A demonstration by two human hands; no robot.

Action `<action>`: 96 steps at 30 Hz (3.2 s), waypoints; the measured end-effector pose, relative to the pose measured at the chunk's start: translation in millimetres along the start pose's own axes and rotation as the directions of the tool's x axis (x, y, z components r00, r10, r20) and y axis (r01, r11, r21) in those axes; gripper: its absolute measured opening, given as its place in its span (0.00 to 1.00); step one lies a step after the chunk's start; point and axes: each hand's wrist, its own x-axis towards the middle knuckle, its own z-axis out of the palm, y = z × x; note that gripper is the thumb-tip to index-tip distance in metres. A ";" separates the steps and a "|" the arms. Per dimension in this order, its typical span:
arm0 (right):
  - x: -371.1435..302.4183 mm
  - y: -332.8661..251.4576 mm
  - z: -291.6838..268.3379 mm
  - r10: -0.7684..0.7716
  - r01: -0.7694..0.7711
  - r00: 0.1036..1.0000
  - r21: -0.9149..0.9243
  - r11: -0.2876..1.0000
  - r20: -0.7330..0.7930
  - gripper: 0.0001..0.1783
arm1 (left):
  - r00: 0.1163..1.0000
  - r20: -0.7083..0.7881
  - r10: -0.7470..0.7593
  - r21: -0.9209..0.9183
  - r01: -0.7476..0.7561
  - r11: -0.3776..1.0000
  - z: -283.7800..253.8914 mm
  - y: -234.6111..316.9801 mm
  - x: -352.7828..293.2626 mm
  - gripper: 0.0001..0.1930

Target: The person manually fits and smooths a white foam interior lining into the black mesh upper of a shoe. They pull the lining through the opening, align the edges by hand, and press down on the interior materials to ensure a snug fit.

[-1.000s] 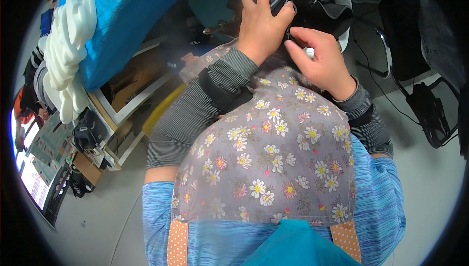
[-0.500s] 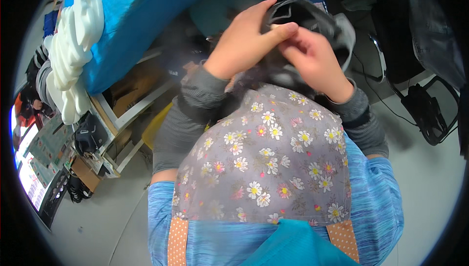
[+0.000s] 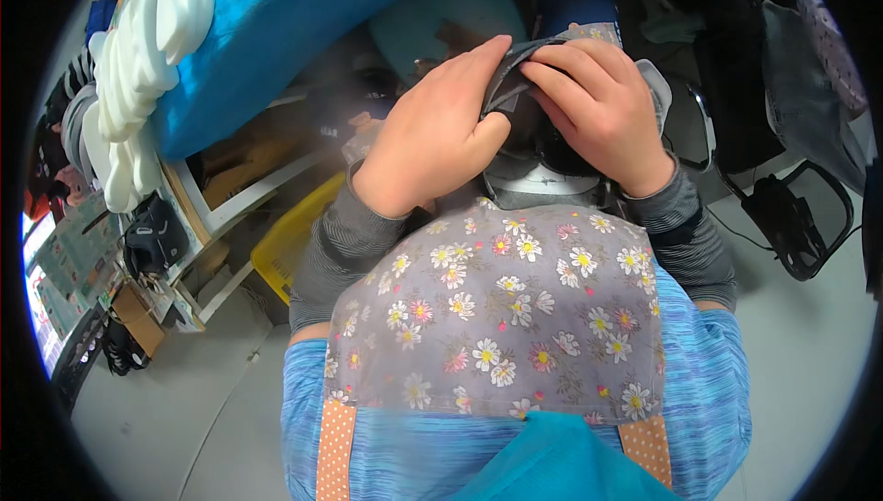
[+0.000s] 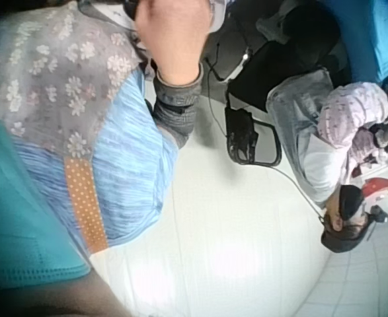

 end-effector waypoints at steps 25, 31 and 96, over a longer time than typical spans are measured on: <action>-21.9 -52.3 20.3 0.029 -0.160 0.939 0.361 0.919 0.342 0.06 | 0.960 0.262 -0.099 -0.224 0.160 0.961 -16.6 -4.4 -15.3 0.34; -7.7 -36.9 10.3 0.152 -0.179 0.979 0.213 0.961 0.137 0.06 | 0.985 0.167 0.048 -0.231 -0.008 0.973 -13.9 -14.0 -22.6 0.36; -19.3 -32.7 16.3 0.263 -0.264 0.965 0.080 0.961 0.024 0.06 | 0.949 0.219 0.227 0.127 -0.259 0.957 -33.7 -11.6 9.7 0.15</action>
